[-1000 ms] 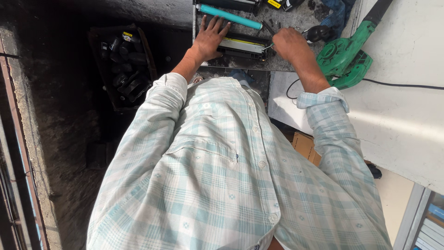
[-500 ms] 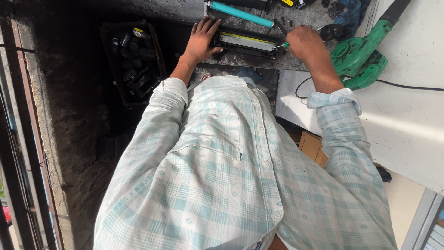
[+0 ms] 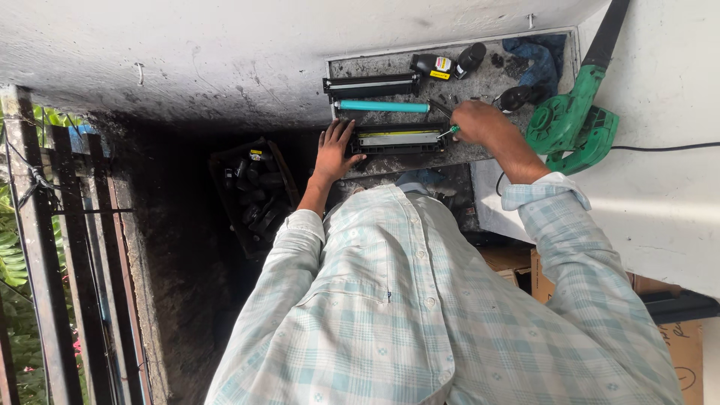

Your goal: The person disassembles a printer toner cartridge at a workbench, removing its drum and roller components and setting them on the bench. They then pick up a green electric blower and blow toner powder off the cartridge parts and the work surface.

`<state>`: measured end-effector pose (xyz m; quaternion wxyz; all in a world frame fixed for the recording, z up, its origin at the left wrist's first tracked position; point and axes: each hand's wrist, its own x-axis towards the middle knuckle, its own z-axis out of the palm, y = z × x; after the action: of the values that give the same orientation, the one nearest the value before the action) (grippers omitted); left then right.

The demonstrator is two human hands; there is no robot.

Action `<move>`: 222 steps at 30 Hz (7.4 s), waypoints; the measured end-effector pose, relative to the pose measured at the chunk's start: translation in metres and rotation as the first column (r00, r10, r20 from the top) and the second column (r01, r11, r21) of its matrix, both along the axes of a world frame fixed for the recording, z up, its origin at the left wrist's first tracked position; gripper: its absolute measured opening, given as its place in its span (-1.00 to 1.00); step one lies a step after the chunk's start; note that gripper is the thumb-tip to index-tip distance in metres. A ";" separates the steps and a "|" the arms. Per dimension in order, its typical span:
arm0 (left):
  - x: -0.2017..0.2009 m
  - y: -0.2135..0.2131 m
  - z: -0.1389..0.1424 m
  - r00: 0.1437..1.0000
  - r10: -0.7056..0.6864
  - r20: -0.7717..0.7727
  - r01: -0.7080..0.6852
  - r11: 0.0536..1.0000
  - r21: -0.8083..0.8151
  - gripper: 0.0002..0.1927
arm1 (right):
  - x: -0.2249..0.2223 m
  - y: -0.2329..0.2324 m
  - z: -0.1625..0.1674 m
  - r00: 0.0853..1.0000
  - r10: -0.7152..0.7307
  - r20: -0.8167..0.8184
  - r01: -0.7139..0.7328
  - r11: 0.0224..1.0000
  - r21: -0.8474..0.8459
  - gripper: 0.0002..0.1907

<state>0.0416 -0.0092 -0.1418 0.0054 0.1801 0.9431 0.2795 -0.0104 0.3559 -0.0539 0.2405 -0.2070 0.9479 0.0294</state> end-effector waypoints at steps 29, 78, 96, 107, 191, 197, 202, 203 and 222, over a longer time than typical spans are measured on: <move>0.001 0.005 -0.007 0.991 0.051 0.127 -0.042 0.996 -0.074 0.06 | 0.004 0.002 -0.017 0.996 0.006 -0.091 -0.008 1.000 -0.019 -0.77; -0.001 0.007 0.006 0.990 0.062 0.127 -0.055 0.997 -0.056 0.11 | 0.002 0.003 0.022 0.978 0.034 -0.206 -0.065 0.987 -0.148 -0.79; 0.000 0.009 0.012 0.984 0.069 0.165 -0.064 0.997 -0.036 0.11 | 0.014 -0.035 0.034 0.953 -0.094 -0.287 -0.075 0.847 -0.527 -0.83; 0.002 0.011 0.022 0.986 0.068 0.151 -0.070 0.998 0.009 0.10 | 0.021 -0.118 0.014 0.937 0.089 -0.337 -0.272 0.793 -0.546 -0.84; -0.002 0.018 0.059 0.952 0.051 0.301 -0.026 0.996 -0.085 0.06 | -0.021 -0.198 0.057 0.676 0.666 -0.316 -0.693 0.720 0.035 -0.85; -0.001 0.019 0.061 0.946 0.055 0.321 -0.029 0.996 -0.086 0.07 | -0.020 -0.202 0.060 0.828 0.516 -0.220 -0.516 0.854 0.065 -0.76; -0.001 0.019 0.063 0.951 0.067 0.303 -0.042 0.995 -0.089 0.05 | -0.020 -0.207 0.059 0.720 0.622 -0.308 -0.642 0.765 0.044 -0.82; -0.001 0.020 0.063 0.951 0.067 0.303 -0.042 0.995 -0.089 0.04 | -0.020 -0.206 0.058 0.677 0.637 -0.369 -0.675 0.737 0.034 -0.87; 0.001 0.020 0.066 0.954 0.074 0.292 -0.055 0.996 -0.072 0.08 | -0.021 -0.197 0.060 0.891 0.384 -0.245 -0.398 0.918 -0.009 -0.81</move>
<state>0.0422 0.0111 -0.0758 0.1422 0.1052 0.9454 0.2735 -0.0317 0.1586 0.0059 0.1082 -0.3951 0.9092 0.0740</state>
